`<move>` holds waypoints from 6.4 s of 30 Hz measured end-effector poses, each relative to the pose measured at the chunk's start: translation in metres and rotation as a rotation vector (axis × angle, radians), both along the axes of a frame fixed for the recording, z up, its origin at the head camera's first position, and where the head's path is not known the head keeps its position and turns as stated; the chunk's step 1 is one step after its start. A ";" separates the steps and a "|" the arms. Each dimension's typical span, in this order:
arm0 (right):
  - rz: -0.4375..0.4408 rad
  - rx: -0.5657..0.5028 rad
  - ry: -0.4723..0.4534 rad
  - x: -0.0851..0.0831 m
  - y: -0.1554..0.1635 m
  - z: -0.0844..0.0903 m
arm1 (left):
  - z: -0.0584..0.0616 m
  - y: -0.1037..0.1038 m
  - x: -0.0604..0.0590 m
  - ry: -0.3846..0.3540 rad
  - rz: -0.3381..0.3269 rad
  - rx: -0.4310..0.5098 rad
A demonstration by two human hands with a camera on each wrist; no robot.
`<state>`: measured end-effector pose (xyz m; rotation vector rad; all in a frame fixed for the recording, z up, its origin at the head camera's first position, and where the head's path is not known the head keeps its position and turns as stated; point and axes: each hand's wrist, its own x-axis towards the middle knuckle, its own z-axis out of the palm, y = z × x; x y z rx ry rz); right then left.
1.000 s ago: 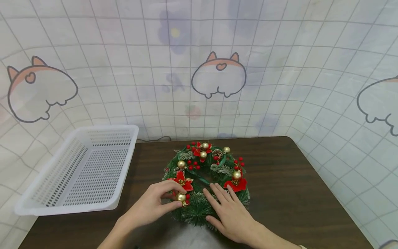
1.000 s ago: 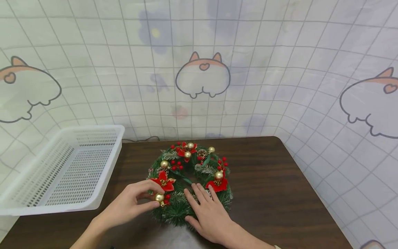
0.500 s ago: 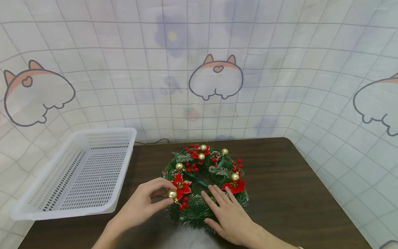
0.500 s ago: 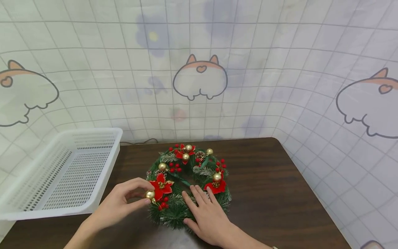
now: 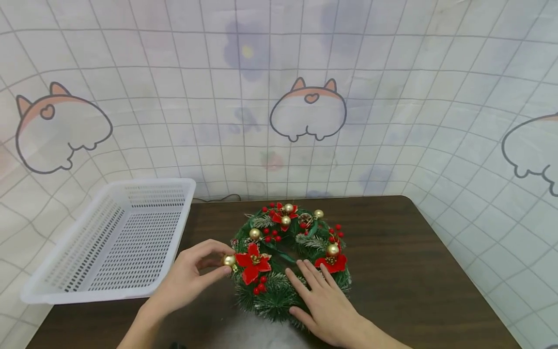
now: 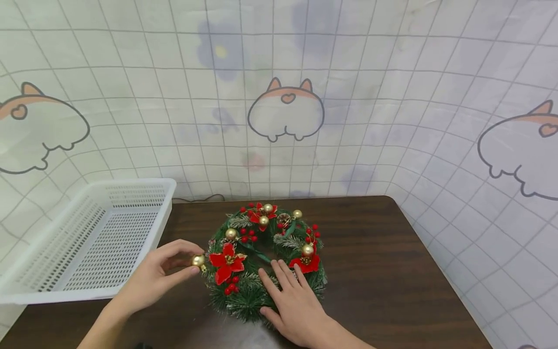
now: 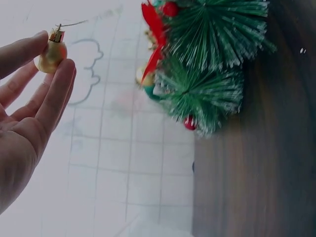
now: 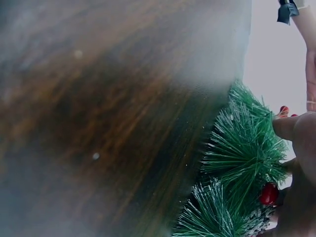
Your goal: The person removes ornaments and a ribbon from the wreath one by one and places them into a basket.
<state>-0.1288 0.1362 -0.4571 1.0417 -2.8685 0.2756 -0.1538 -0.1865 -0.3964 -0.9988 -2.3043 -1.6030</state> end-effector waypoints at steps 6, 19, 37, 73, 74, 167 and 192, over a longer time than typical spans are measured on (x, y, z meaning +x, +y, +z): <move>-0.004 -0.004 -0.015 -0.001 0.001 0.000 | 0.004 -0.013 -0.004 -0.005 0.070 0.005; -0.007 -0.031 0.003 0.001 0.004 -0.004 | 0.009 -0.037 -0.011 -0.004 0.170 0.011; -0.009 -0.028 -0.016 0.001 0.005 -0.001 | 0.019 -0.071 -0.023 0.029 0.353 0.024; -0.002 0.028 0.044 -0.001 0.007 -0.001 | 0.101 -0.112 -0.057 -0.004 0.531 -0.082; -0.002 0.032 0.047 -0.002 0.007 -0.001 | 0.100 -0.114 -0.059 -0.020 0.545 -0.096; -0.073 -0.041 -0.052 -0.006 -0.003 -0.001 | -0.022 -0.158 -0.144 -0.601 0.424 -0.444; -0.073 -0.043 -0.073 -0.006 -0.003 0.001 | 0.048 -0.103 -0.125 -0.254 0.360 -0.479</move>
